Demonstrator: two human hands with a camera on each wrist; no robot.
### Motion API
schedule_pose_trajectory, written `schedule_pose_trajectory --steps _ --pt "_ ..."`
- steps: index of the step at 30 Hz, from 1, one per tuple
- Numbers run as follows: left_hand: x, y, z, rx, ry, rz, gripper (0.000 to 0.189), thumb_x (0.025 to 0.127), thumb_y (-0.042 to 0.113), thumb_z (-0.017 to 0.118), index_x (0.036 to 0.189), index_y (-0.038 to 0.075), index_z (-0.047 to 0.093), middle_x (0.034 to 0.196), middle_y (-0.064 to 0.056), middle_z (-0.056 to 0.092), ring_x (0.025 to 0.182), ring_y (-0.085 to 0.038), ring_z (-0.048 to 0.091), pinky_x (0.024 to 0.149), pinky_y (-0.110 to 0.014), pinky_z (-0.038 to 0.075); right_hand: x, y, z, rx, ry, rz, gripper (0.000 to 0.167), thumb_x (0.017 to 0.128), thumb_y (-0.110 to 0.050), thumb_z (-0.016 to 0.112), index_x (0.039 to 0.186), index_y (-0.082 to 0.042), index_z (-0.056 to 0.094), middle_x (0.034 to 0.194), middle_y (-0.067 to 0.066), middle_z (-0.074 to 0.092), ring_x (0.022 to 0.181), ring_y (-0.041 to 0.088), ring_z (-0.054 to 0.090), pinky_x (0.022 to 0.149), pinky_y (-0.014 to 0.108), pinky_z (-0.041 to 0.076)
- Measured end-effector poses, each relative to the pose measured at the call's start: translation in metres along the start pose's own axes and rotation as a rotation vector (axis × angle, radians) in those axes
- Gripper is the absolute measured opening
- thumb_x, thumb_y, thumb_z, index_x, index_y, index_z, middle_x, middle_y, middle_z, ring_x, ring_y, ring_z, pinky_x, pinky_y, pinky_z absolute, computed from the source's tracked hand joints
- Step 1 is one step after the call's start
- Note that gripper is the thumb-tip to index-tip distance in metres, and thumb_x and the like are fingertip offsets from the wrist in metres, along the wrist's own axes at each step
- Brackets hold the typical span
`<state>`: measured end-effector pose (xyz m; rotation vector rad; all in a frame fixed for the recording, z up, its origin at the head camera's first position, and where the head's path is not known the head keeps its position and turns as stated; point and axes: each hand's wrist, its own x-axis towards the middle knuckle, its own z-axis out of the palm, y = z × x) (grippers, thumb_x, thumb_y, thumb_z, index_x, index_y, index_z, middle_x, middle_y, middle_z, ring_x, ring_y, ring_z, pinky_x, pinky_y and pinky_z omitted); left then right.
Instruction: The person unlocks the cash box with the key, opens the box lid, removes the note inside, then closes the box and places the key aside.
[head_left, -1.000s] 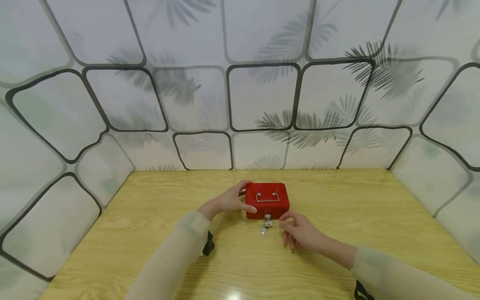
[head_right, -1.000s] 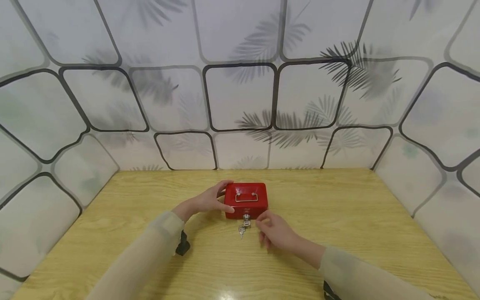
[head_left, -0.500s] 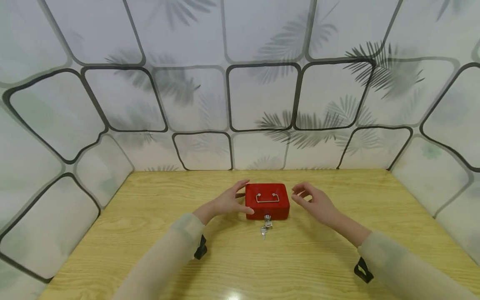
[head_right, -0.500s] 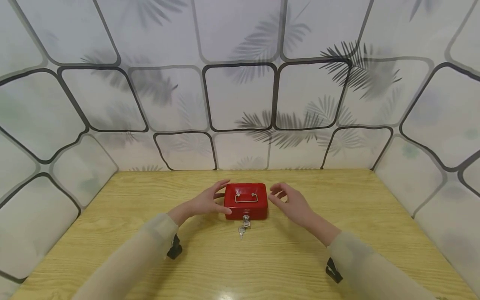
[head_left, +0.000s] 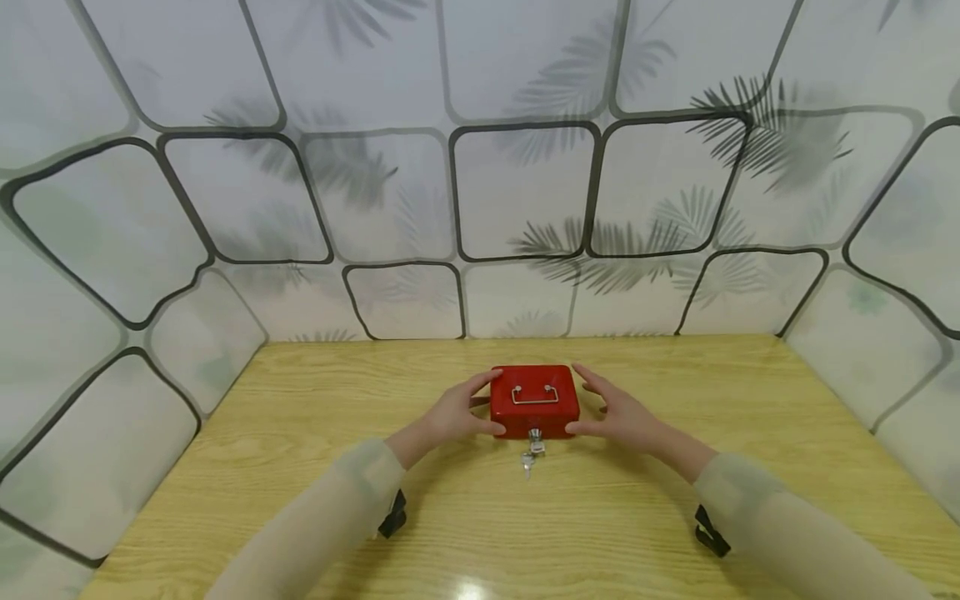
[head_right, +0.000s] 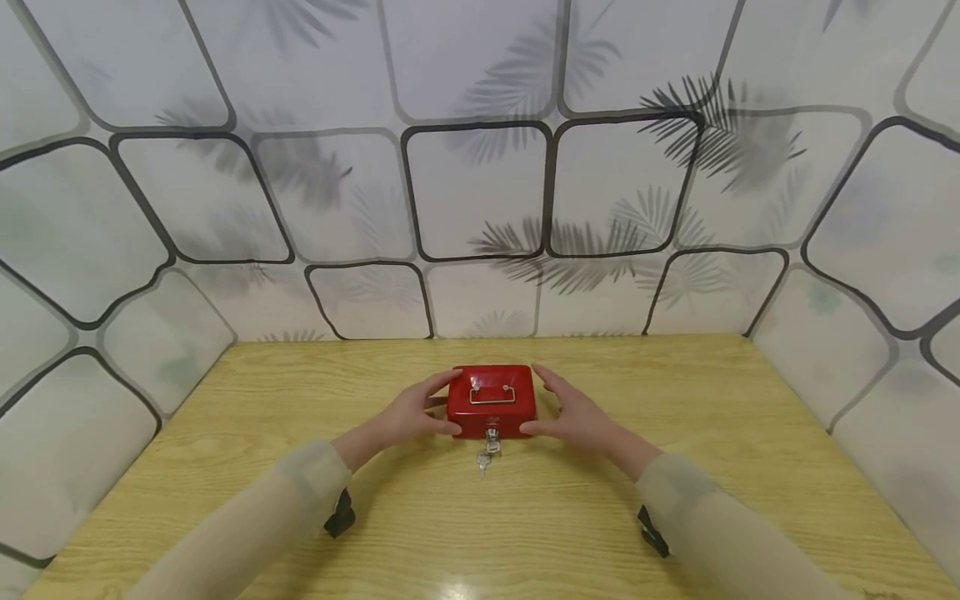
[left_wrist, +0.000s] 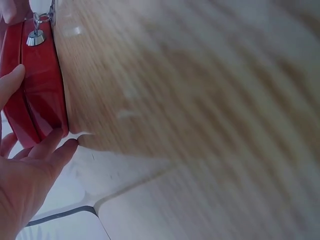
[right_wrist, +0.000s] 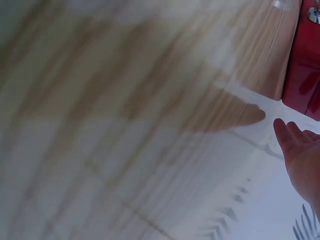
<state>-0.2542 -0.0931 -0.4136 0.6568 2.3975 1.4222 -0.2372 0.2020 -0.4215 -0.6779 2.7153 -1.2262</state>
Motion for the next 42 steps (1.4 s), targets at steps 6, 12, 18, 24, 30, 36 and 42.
schedule_pose_trajectory --steps 6,12,18,24,30,36,42 --pt "0.0 0.0 0.002 0.005 0.01 0.024 0.086 0.081 0.004 0.078 0.152 0.008 0.03 0.154 -0.015 0.03 0.128 -0.037 0.047 0.098 -0.04 0.047 0.004 -0.001 0.007 0.041 -0.037 -0.022 0.096 0.083 -0.028 0.079 0.154 -0.005 0.019 0.151 0.026 0.031 0.133 0.044 0.037 0.097 0.054 0.044" --pt "-0.001 0.001 0.002 -0.019 0.018 0.025 0.085 0.08 0.001 0.078 0.151 0.006 0.031 0.153 -0.016 0.032 0.129 -0.037 0.046 0.1 -0.042 0.045 0.006 0.001 0.012 0.046 -0.019 -0.024 0.09 0.084 -0.021 0.078 0.153 -0.005 0.023 0.148 0.027 0.036 0.126 0.042 0.046 0.095 0.051 0.046" --pt "-0.001 0.002 0.002 -0.031 0.027 0.021 0.085 0.079 -0.001 0.079 0.15 0.005 0.033 0.152 -0.016 0.034 0.13 -0.036 0.046 0.101 -0.041 0.044 0.008 -0.002 0.011 0.068 -0.002 -0.014 0.09 0.081 -0.016 0.081 0.152 -0.004 0.027 0.146 0.028 0.038 0.122 0.042 0.051 0.092 0.048 0.049" --pt "-0.001 0.003 0.002 -0.021 0.029 0.009 0.084 0.079 0.001 0.079 0.15 0.005 0.033 0.151 -0.018 0.036 0.13 -0.036 0.045 0.101 -0.041 0.043 0.009 -0.002 0.01 0.056 0.002 -0.008 0.09 0.08 -0.016 0.082 0.152 -0.003 0.029 0.145 0.029 0.04 0.117 0.041 0.055 0.09 0.046 0.051" --pt "0.0 0.002 0.002 -0.026 0.022 -0.001 0.083 0.079 0.002 0.079 0.149 0.007 0.035 0.15 -0.02 0.036 0.129 -0.038 0.046 0.1 -0.043 0.044 0.01 -0.001 0.009 0.054 0.007 0.011 0.092 0.078 -0.016 0.083 0.151 -0.003 0.03 0.142 0.028 0.044 0.11 0.036 0.062 0.087 0.044 0.053" --pt "0.001 0.002 0.0 -0.037 0.013 0.002 0.082 0.08 0.001 0.079 0.148 0.007 0.035 0.15 -0.022 0.036 0.129 -0.038 0.046 0.1 -0.043 0.044 0.013 -0.001 0.008 0.074 -0.009 0.033 0.094 0.077 -0.018 0.084 0.152 -0.003 0.029 0.143 0.029 0.041 0.109 0.036 0.062 0.085 0.042 0.053" --pt "0.002 0.002 -0.001 -0.05 0.007 -0.005 0.08 0.081 0.001 0.078 0.148 0.007 0.035 0.15 -0.022 0.034 0.129 -0.038 0.046 0.101 -0.043 0.043 0.014 -0.004 0.006 0.093 -0.017 0.038 0.093 0.078 -0.017 0.084 0.151 -0.001 0.029 0.143 0.03 0.041 0.109 0.036 0.062 0.085 0.041 0.054"
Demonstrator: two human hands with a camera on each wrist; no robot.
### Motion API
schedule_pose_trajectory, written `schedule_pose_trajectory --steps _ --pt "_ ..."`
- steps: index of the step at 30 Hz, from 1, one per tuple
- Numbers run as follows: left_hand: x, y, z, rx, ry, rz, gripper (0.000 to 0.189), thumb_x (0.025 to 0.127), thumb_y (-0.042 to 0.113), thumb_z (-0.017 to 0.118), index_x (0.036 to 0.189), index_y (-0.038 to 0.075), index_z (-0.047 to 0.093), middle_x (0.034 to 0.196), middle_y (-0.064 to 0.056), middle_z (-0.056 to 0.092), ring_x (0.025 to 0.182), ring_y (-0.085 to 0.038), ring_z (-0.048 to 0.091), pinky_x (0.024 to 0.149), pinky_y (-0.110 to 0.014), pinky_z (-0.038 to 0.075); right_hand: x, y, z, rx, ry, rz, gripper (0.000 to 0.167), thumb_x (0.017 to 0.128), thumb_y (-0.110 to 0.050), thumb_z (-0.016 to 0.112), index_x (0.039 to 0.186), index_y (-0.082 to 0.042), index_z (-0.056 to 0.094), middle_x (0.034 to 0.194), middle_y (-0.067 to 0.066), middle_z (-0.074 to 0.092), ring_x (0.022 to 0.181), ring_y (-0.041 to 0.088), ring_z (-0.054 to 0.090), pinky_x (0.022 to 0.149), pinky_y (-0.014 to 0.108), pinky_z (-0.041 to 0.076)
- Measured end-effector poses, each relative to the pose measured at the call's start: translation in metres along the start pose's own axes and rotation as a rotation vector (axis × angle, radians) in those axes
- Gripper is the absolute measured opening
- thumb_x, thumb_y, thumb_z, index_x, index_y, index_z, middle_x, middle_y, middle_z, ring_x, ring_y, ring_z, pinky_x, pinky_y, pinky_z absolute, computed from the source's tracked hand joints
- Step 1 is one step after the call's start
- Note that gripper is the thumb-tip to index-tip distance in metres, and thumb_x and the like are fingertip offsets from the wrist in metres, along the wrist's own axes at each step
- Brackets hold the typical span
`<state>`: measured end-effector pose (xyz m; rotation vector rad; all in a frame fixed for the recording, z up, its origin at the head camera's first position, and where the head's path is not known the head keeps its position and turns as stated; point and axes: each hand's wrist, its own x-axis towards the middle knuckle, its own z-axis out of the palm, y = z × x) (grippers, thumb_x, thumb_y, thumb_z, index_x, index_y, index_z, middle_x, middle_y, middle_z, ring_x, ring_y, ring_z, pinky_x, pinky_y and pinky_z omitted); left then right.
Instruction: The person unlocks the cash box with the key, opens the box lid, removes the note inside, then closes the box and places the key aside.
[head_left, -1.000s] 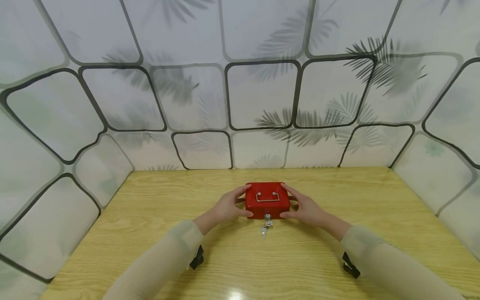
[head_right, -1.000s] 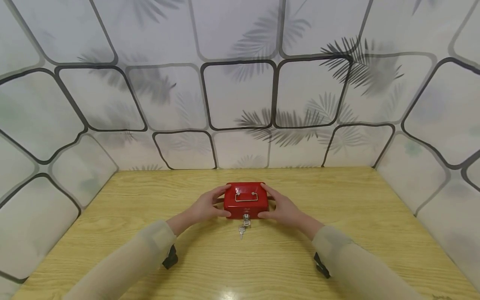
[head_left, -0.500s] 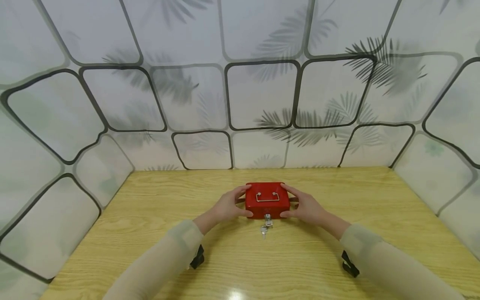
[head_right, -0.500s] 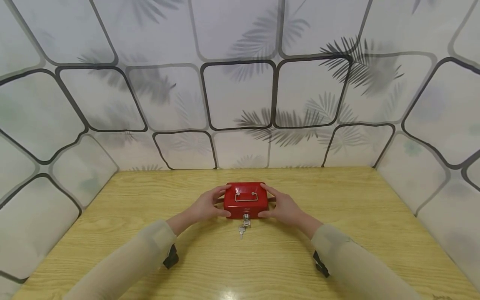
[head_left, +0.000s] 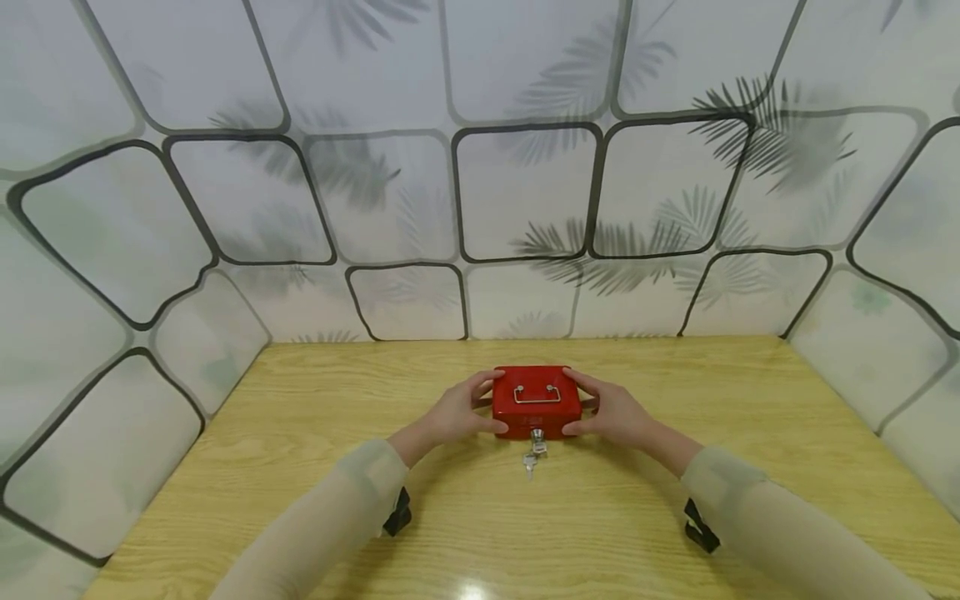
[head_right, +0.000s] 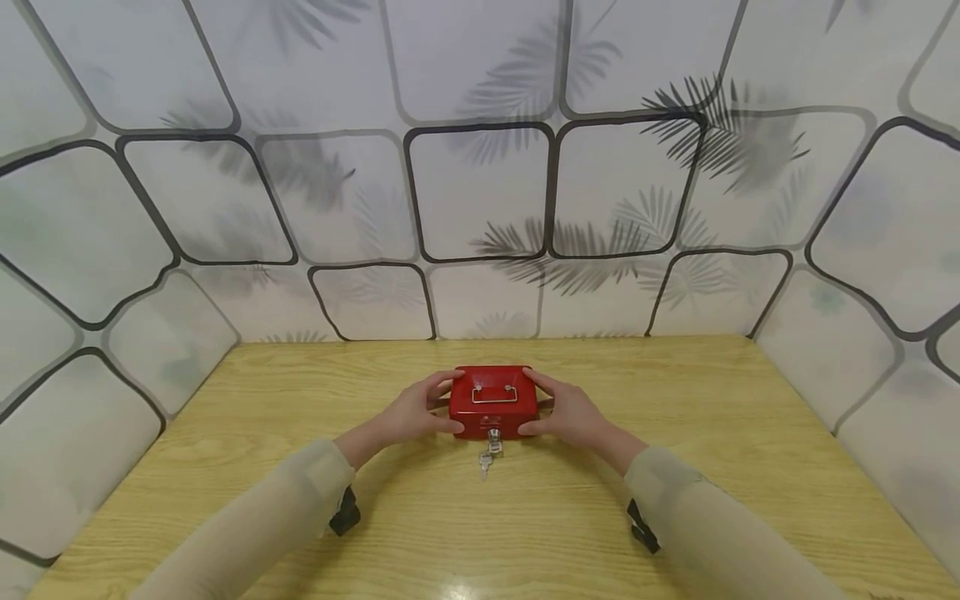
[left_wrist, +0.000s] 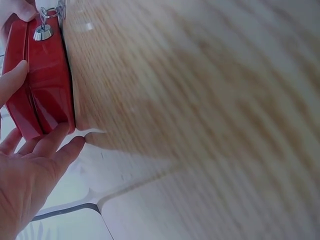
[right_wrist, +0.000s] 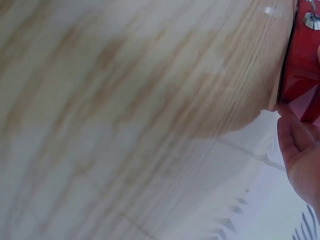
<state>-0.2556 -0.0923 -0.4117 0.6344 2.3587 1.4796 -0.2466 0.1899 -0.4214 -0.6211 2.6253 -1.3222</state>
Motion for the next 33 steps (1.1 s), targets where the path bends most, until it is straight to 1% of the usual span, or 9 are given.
schedule_pose_trajectory --steps 6,12,17,20,25,27,30,33 --pt "0.0 0.0 -0.001 -0.005 -0.01 -0.003 0.079 0.083 0.004 0.077 0.149 0.009 0.035 0.151 -0.023 0.033 0.128 -0.038 0.046 0.1 -0.042 0.044 0.0 -0.001 -0.003 0.014 -0.013 -0.002 0.092 0.079 -0.017 0.083 0.151 0.0 0.028 0.143 0.029 0.041 0.107 0.036 0.063 0.08 0.038 0.056" --pt "0.0 0.002 -0.004 0.019 -0.019 -0.007 0.079 0.084 0.007 0.077 0.15 0.01 0.033 0.151 -0.021 0.033 0.128 -0.037 0.047 0.102 -0.042 0.042 0.002 -0.002 -0.006 0.02 -0.019 -0.006 0.091 0.079 -0.018 0.083 0.15 0.0 0.03 0.144 0.029 0.04 0.105 0.035 0.064 0.078 0.035 0.056" --pt "-0.001 0.001 -0.006 0.047 -0.024 -0.033 0.08 0.083 0.011 0.078 0.15 0.012 0.035 0.151 -0.02 0.034 0.126 -0.034 0.05 0.102 -0.041 0.042 0.002 -0.001 -0.005 0.013 -0.017 0.015 0.091 0.078 -0.023 0.084 0.15 -0.002 0.032 0.144 0.027 0.042 0.105 0.033 0.064 0.077 0.035 0.056" --pt "-0.002 0.002 -0.007 0.089 -0.03 -0.037 0.08 0.084 0.016 0.078 0.151 0.014 0.035 0.152 -0.016 0.035 0.128 -0.033 0.049 0.103 -0.041 0.042 0.001 -0.001 -0.005 -0.006 -0.011 0.022 0.091 0.077 -0.026 0.084 0.15 -0.003 0.034 0.144 0.025 0.043 0.105 0.032 0.064 0.077 0.035 0.056" --pt "-0.002 0.005 -0.011 0.221 -0.025 -0.026 0.079 0.083 0.027 0.079 0.15 0.019 0.037 0.154 -0.01 0.033 0.132 -0.032 0.044 0.107 -0.044 0.037 0.0 -0.004 -0.007 -0.008 -0.012 0.033 0.089 0.077 -0.029 0.084 0.149 -0.006 0.037 0.146 0.021 0.042 0.105 0.031 0.064 0.079 0.037 0.055" --pt "-0.001 0.005 -0.013 0.255 -0.022 -0.022 0.079 0.083 0.03 0.079 0.15 0.02 0.039 0.154 -0.01 0.032 0.134 -0.032 0.041 0.107 -0.045 0.036 -0.001 -0.006 -0.009 -0.012 -0.013 0.035 0.089 0.077 -0.031 0.084 0.149 -0.007 0.038 0.147 0.021 0.04 0.102 0.028 0.066 0.08 0.038 0.055" --pt "0.002 0.005 -0.016 0.263 -0.019 -0.011 0.077 0.082 0.031 0.08 0.148 0.02 0.042 0.153 -0.009 0.035 0.135 -0.031 0.039 0.107 -0.044 0.037 0.0 -0.007 -0.012 -0.034 -0.001 0.042 0.085 0.077 -0.034 0.083 0.147 -0.007 0.042 0.146 0.022 0.042 0.098 0.024 0.068 0.08 0.038 0.055" --pt "0.005 0.005 -0.02 0.255 -0.006 0.019 0.073 0.081 0.032 0.081 0.145 0.019 0.047 0.15 -0.007 0.04 0.135 -0.029 0.041 0.107 -0.044 0.037 0.001 -0.01 -0.015 -0.081 0.022 0.034 0.08 0.078 -0.037 0.082 0.144 -0.008 0.047 0.141 0.022 0.048 0.097 0.023 0.068 0.08 0.038 0.054"
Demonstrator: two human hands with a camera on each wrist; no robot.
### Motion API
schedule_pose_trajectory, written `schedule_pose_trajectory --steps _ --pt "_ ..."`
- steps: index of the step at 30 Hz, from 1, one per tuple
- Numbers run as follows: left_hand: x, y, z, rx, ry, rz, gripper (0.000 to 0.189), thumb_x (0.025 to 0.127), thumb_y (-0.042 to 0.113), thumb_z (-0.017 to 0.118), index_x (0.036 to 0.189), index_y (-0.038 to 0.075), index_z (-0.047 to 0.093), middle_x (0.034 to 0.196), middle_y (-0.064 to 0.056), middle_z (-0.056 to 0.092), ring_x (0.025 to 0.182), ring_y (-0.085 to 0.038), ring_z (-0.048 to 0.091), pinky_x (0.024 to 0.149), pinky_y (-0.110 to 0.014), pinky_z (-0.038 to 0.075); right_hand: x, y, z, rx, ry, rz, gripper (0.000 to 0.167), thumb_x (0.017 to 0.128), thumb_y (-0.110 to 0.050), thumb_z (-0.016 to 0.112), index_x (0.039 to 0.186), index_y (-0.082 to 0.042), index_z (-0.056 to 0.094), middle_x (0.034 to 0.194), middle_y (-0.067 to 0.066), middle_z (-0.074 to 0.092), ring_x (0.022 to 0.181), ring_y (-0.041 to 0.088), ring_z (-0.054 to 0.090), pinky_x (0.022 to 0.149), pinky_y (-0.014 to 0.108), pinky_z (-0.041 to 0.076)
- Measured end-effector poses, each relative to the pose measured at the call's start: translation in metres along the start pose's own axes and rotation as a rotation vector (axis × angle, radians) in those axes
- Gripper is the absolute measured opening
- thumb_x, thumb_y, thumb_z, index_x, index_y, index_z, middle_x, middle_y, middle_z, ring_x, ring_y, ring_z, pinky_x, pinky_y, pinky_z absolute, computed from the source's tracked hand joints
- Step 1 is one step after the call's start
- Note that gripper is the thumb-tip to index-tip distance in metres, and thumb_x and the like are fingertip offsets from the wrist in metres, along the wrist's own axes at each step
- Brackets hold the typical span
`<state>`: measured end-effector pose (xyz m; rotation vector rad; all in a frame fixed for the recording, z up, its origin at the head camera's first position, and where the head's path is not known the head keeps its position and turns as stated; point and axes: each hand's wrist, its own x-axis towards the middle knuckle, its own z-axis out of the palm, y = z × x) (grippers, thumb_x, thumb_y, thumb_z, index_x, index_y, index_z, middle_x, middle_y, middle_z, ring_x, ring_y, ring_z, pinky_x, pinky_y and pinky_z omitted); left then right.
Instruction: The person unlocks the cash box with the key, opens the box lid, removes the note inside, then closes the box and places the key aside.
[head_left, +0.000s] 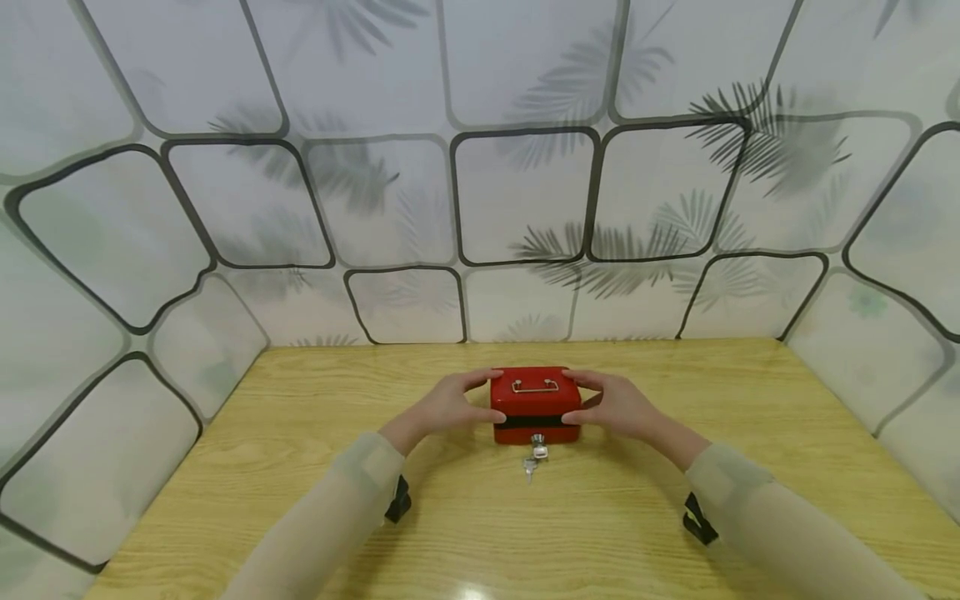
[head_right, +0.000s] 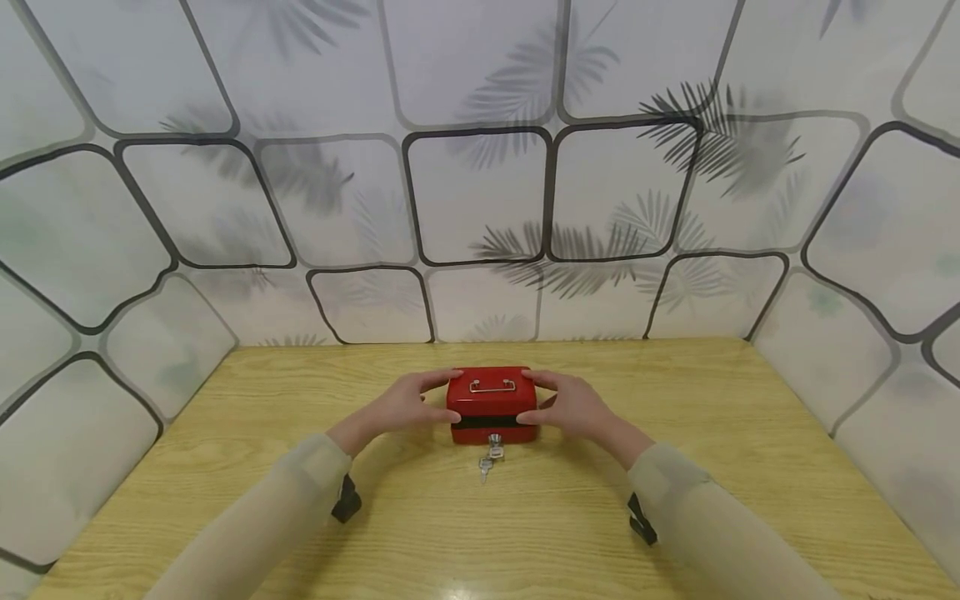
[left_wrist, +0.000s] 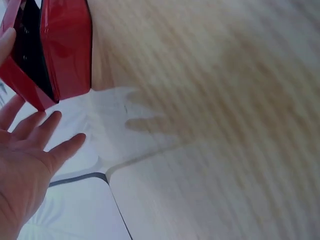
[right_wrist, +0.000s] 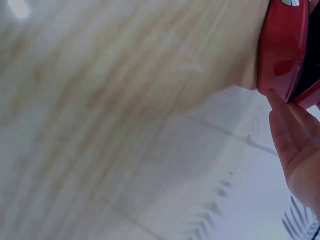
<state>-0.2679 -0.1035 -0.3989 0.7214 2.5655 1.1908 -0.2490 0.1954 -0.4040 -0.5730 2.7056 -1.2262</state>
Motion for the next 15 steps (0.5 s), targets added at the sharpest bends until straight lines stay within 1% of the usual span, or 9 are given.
schedule_pose_trajectory --steps 4,8,12,15 --pt "0.003 -0.001 -0.004 -0.018 0.025 0.035 0.067 0.082 0.034 0.08 0.141 0.018 0.052 0.145 -0.002 0.047 0.133 -0.024 0.043 0.107 -0.045 0.037 0.001 -0.004 -0.005 -0.046 0.029 -0.014 0.073 0.079 -0.041 0.08 0.14 -0.009 0.053 0.137 0.019 0.053 0.102 0.028 0.066 0.081 0.04 0.055" --pt "0.004 -0.001 -0.006 -0.061 0.047 0.047 0.06 0.084 0.035 0.077 0.137 0.017 0.057 0.14 -0.001 0.053 0.13 -0.021 0.047 0.104 -0.048 0.039 0.003 -0.005 -0.008 -0.087 0.055 -0.015 0.068 0.08 -0.044 0.078 0.136 -0.011 0.058 0.136 0.017 0.055 0.105 0.03 0.064 0.082 0.043 0.054" --pt "0.005 0.0 -0.007 -0.085 0.076 0.052 0.052 0.086 0.033 0.076 0.133 0.016 0.061 0.135 -0.002 0.058 0.126 -0.021 0.051 0.102 -0.049 0.04 0.005 -0.008 -0.011 -0.099 0.083 -0.01 0.064 0.08 -0.046 0.077 0.132 -0.013 0.061 0.133 0.016 0.057 0.103 0.029 0.065 0.081 0.044 0.054" --pt "0.006 0.003 -0.008 -0.087 0.1 0.054 0.047 0.087 0.031 0.075 0.13 0.017 0.063 0.132 -0.001 0.06 0.123 -0.021 0.054 0.1 -0.049 0.042 0.006 -0.011 -0.013 -0.094 0.098 -0.017 0.062 0.081 -0.046 0.076 0.131 -0.012 0.063 0.132 0.017 0.058 0.099 0.027 0.067 0.076 0.042 0.055"
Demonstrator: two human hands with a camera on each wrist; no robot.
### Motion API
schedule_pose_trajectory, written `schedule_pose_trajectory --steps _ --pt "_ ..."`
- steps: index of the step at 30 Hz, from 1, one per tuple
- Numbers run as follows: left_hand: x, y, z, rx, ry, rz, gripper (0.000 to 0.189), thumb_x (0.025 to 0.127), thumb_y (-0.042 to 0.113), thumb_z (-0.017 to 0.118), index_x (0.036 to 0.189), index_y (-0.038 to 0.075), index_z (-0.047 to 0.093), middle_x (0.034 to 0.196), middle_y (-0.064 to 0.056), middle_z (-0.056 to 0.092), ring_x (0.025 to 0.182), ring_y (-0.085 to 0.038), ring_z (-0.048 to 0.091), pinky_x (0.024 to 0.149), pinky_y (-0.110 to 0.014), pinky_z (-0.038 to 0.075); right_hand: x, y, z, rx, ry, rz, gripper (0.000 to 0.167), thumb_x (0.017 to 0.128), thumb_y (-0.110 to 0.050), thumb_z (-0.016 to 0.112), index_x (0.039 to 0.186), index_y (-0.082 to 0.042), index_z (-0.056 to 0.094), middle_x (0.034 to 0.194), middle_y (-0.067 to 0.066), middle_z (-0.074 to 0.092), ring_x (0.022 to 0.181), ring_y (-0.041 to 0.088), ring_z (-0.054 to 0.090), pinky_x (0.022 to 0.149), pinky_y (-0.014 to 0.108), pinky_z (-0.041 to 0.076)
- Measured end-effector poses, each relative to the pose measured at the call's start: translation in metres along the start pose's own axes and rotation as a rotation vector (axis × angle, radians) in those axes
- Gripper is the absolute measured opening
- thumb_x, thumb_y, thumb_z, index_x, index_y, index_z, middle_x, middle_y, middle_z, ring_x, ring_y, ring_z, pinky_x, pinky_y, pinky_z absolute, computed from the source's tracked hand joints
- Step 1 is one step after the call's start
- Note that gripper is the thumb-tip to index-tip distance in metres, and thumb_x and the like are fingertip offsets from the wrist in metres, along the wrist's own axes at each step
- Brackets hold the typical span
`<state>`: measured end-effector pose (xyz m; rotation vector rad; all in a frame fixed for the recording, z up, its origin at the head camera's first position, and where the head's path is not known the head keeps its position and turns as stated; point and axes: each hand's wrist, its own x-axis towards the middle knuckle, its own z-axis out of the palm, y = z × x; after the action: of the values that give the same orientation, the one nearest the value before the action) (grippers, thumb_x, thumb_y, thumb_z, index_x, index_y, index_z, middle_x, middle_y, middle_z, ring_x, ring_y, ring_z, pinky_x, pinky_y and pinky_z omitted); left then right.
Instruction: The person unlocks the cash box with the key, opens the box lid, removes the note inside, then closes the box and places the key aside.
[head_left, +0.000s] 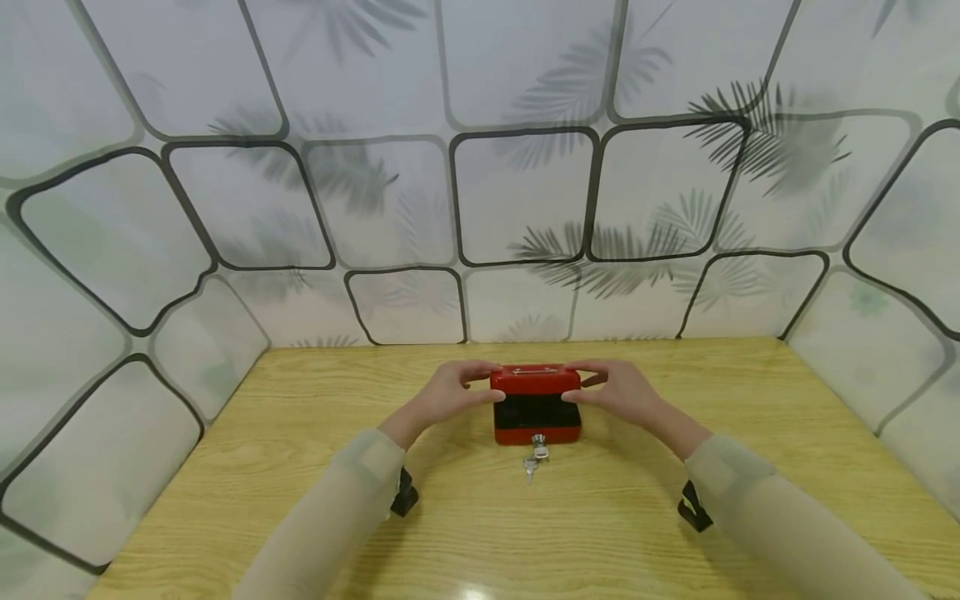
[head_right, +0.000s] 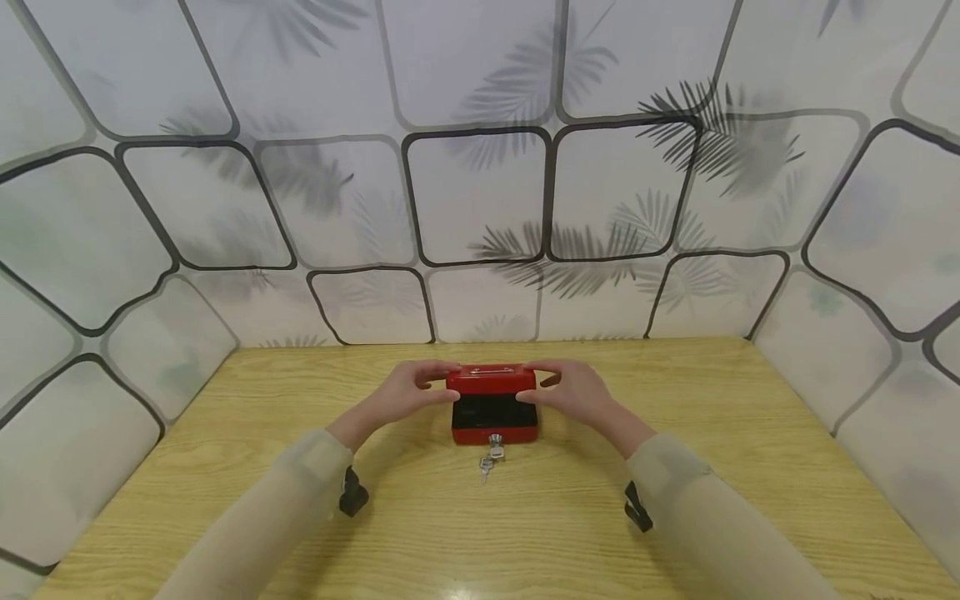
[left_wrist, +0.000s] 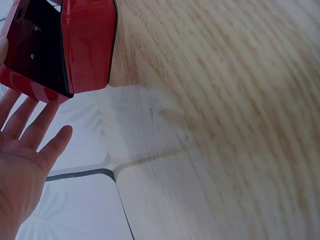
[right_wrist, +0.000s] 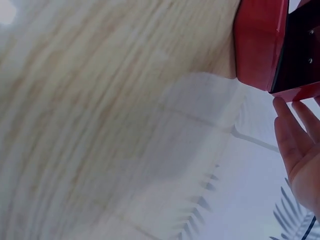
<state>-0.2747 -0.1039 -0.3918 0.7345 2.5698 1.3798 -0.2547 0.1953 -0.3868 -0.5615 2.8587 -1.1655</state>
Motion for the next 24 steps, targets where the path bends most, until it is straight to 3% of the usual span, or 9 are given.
schedule_pose_trajectory --steps 4,10,17,20,24 --pt "0.004 0.003 0.0 -0.008 0.048 0.013 0.042 0.088 0.032 0.073 0.127 0.016 0.065 0.128 0.0 0.062 0.119 -0.021 0.057 0.099 -0.049 0.043 0.004 -0.002 -0.004 0.029 0.03 -0.004 0.059 0.083 -0.044 0.075 0.129 -0.008 0.063 0.13 0.019 0.058 0.093 0.026 0.068 0.07 0.039 0.055" --pt "0.012 0.004 0.003 -0.013 0.158 0.039 0.037 0.09 0.032 0.071 0.122 0.013 0.067 0.12 0.0 0.066 0.112 -0.02 0.059 0.095 -0.045 0.046 0.013 -0.002 -0.008 0.061 0.096 0.008 0.056 0.085 -0.04 0.074 0.126 -0.004 0.064 0.128 0.018 0.06 0.09 0.025 0.067 0.075 0.04 0.055" --pt "0.023 0.012 0.008 -0.1 0.316 0.066 0.033 0.092 0.023 0.069 0.119 0.005 0.067 0.109 -0.009 0.07 0.106 -0.022 0.061 0.09 -0.041 0.051 0.028 -0.004 -0.007 0.152 0.151 0.066 0.058 0.089 -0.042 0.069 0.13 -0.001 0.061 0.121 0.018 0.064 0.093 0.036 0.067 0.078 0.043 0.052" --pt "0.026 0.013 0.009 -0.144 0.351 0.07 0.032 0.093 0.02 0.069 0.119 0.003 0.066 0.106 -0.01 0.069 0.102 -0.023 0.062 0.087 -0.04 0.053 0.032 -0.004 -0.005 0.196 0.166 0.092 0.06 0.09 -0.043 0.068 0.131 0.0 0.059 0.126 0.019 0.061 0.094 0.036 0.066 0.085 0.046 0.05" --pt "0.031 0.014 0.009 -0.153 0.367 0.072 0.03 0.093 0.019 0.068 0.118 0.002 0.066 0.104 -0.011 0.069 0.1 -0.024 0.062 0.087 -0.039 0.053 0.037 -0.005 -0.003 0.225 0.18 0.108 0.061 0.091 -0.042 0.068 0.131 0.002 0.058 0.129 0.02 0.059 0.092 0.035 0.066 0.085 0.045 0.049"
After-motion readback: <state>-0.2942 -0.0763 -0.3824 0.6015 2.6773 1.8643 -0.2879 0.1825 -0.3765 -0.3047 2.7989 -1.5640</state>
